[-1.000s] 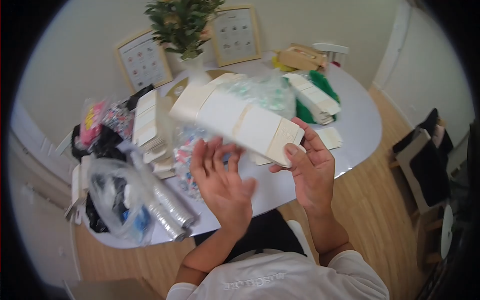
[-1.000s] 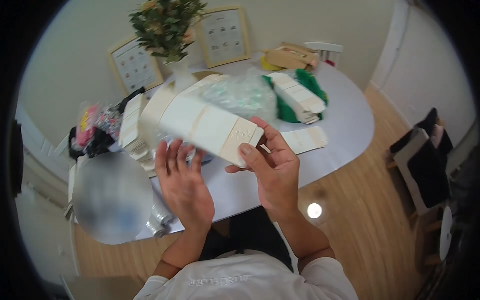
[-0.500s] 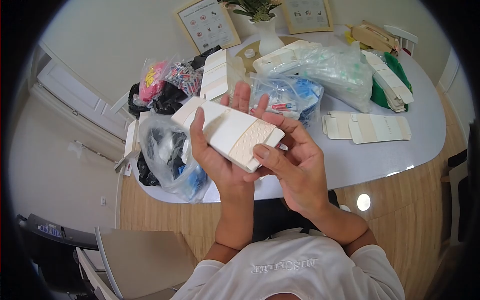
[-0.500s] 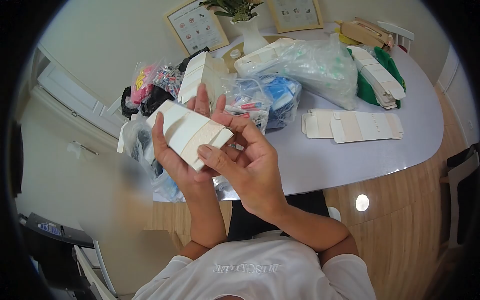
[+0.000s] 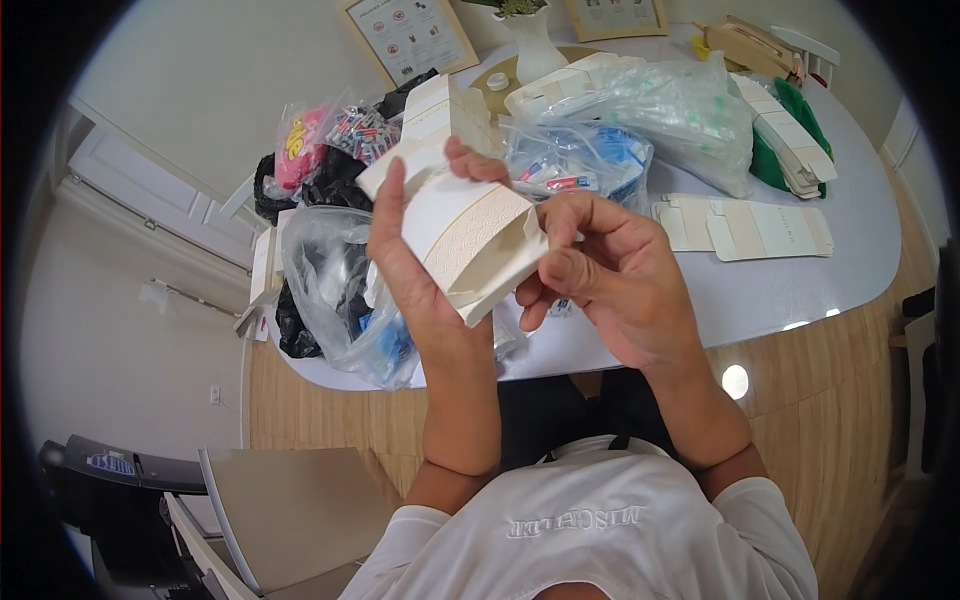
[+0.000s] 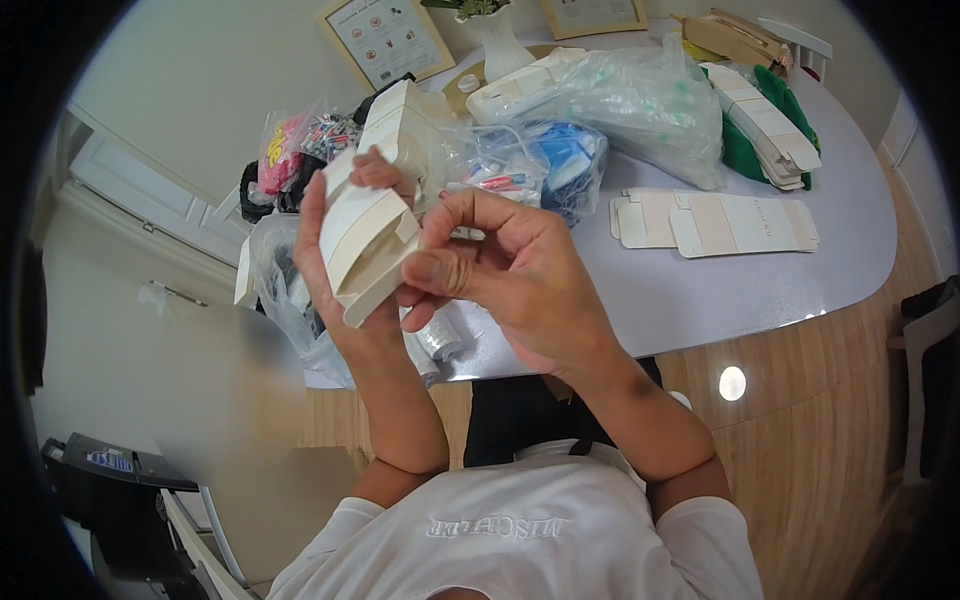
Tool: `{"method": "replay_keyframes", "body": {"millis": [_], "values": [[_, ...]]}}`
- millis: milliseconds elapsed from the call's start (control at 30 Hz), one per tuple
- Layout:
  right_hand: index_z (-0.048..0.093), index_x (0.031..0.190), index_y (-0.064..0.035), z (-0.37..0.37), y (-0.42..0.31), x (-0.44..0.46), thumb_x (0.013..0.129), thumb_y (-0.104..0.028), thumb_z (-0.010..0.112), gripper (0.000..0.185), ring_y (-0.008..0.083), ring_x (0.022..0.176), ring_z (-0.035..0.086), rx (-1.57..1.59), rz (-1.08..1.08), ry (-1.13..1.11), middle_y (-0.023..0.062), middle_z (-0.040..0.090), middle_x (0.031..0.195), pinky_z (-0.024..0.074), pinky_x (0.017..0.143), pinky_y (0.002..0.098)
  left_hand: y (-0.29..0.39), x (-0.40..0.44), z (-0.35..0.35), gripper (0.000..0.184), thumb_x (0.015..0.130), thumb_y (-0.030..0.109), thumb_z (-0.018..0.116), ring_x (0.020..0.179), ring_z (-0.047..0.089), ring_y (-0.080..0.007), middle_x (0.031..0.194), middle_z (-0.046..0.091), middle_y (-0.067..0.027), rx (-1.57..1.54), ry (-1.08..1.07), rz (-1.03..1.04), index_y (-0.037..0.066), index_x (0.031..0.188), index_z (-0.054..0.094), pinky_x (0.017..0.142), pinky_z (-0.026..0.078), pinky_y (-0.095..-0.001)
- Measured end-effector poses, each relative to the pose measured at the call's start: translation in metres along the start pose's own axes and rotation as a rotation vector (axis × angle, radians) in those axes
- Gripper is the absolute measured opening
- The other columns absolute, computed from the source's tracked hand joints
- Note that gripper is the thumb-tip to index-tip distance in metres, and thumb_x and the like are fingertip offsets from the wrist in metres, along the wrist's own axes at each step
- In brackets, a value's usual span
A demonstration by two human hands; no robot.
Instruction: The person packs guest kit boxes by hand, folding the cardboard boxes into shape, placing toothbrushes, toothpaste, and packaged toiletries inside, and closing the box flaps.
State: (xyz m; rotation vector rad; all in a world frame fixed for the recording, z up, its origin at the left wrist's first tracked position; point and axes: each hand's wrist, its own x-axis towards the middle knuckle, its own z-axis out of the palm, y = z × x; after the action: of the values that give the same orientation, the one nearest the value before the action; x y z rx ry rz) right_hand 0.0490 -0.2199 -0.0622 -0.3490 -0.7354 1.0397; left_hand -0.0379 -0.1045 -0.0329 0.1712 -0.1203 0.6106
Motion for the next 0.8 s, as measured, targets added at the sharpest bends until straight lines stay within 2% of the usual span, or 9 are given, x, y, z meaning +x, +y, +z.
{"method": "replay_keyframes", "body": {"millis": [67, 167, 300, 367, 400, 467, 567, 700, 800], "values": [[0.057, 0.089, 0.0021, 0.002, 0.001, 0.002, 0.083, -0.009, 0.068, 0.017, 0.0111, 0.074, 0.06, -0.188, -0.214, -0.083, 0.0046, 0.057, 0.082, 0.0564, 0.061, 0.0254, 0.002, 0.003, 0.001, 0.042, 0.084, 0.026, 0.061, 0.085, 0.051, -0.0239, 0.089, 0.052, -0.0119, -0.099, 0.045, -0.088, -0.004, 0.109, 0.048, 0.075, 0.049, -0.0374], [0.057, 0.089, 0.0014, 0.002, -0.013, 0.004, 0.082, -0.006, 0.069, 0.016, 0.0091, 0.074, 0.058, -0.387, -0.247, -0.055, 0.0024, 0.055, 0.082, 0.0551, 0.06, 0.0236, 0.006, 0.006, 0.004, 0.046, 0.083, 0.024, 0.061, 0.09, 0.053, -0.0267, 0.098, 0.057, -0.0168, -0.162, 0.083, -0.266, -0.005, 0.115, 0.047, 0.078, 0.05, -0.04], [0.056, 0.091, 0.0018, -0.003, -0.014, 0.004, 0.08, -0.001, 0.069, 0.017, 0.0066, 0.072, 0.056, -0.707, -0.368, -0.071, 0.002, 0.054, 0.082, 0.0523, 0.057, 0.0213, 0.014, 0.01, 0.006, 0.046, 0.083, 0.019, 0.059, 0.091, 0.054, -0.0293, 0.104, 0.057, -0.0191, -0.066, 0.094, -0.275, -0.006, 0.118, 0.044, 0.079, 0.05, -0.0425], [0.056, 0.095, 0.0018, 0.002, -0.015, 0.0, 0.077, -0.001, 0.071, 0.024, 0.0105, 0.086, 0.056, -0.643, -0.236, 0.01, 0.0068, 0.055, 0.088, 0.0481, 0.079, 0.0249, 0.017, 0.012, 0.006, 0.045, 0.082, 0.013, 0.055, 0.095, 0.057, -0.0324, 0.11, 0.057, -0.0212, 0.033, 0.115, -0.252, -0.007, 0.12, 0.042, 0.085, 0.05, -0.0465], [0.056, 0.095, 0.0018, 0.007, -0.019, 0.0, 0.077, -0.001, 0.071, 0.024, 0.0105, 0.086, 0.056, -0.642, -0.234, 0.011, 0.0068, 0.055, 0.088, 0.0481, 0.079, 0.0249, 0.017, 0.012, 0.005, 0.045, 0.082, 0.013, 0.055, 0.095, 0.057, -0.0324, 0.11, 0.057, -0.0212, 0.033, 0.116, -0.252, -0.007, 0.12, 0.042, 0.085, 0.05, -0.0465], [0.056, 0.1, 0.0036, 0.016, -0.027, 0.0, 0.075, 0.001, 0.072, 0.029, 0.0105, 0.08, 0.058, -0.523, -0.111, 0.116, 0.0063, 0.058, 0.087, 0.0507, 0.075, 0.0233, 0.016, 0.011, 0.003, 0.051, 0.08, 0.007, 0.051, 0.105, 0.056, -0.0371, 0.115, 0.055, -0.0246, 0.099, 0.063, -0.144, -0.01, 0.125, 0.035, 0.093, 0.046, -0.0508], [0.058, 0.1, 0.0047, 0.012, -0.031, 0.005, 0.075, 0.002, 0.071, 0.029, 0.0103, 0.076, 0.06, -0.587, -0.139, 0.12, 0.0062, 0.06, 0.087, 0.0534, 0.066, 0.0224, 0.018, 0.013, 0.011, 0.056, 0.078, 0.004, 0.05, 0.112, 0.053, -0.0396, 0.121, 0.051, -0.0283, 0.195, 0.013, -0.206, -0.014, 0.128, 0.03, 0.1, 0.042, -0.0528], [0.06, 0.099, 0.0048, 0.009, -0.028, 0.008, 0.076, 0.002, 0.071, 0.026, 0.0099, 0.076, 0.06, -0.676, -0.175, 0.116, 0.0066, 0.061, 0.085, 0.0527, 0.058, 0.0206, 0.011, 0.008, 0.019, 0.059, 0.077, 0.0, 0.05, 0.115, 0.05, -0.0416, 0.124, 0.048, -0.0307, 0.295, -0.025, -0.169, -0.016, 0.129, 0.028, 0.101, 0.04, -0.0523], [0.061, 0.096, 0.0046, 0.009, -0.028, 0.008, 0.076, 0.003, 0.07, 0.022, 0.01, 0.076, 0.061, -0.727, -0.216, 0.114, 0.0065, 0.061, 0.085, 0.0525, 0.058, 0.0204, 0.001, 0.003, 0.023, 0.06, 0.075, -0.003, 0.051, 0.115, 0.049, -0.0431, 0.126, 0.045, -0.0313, 0.505, -0.008, 0.0, -0.016, 0.129, 0.028, 0.1, 0.042, -0.0512]]}}
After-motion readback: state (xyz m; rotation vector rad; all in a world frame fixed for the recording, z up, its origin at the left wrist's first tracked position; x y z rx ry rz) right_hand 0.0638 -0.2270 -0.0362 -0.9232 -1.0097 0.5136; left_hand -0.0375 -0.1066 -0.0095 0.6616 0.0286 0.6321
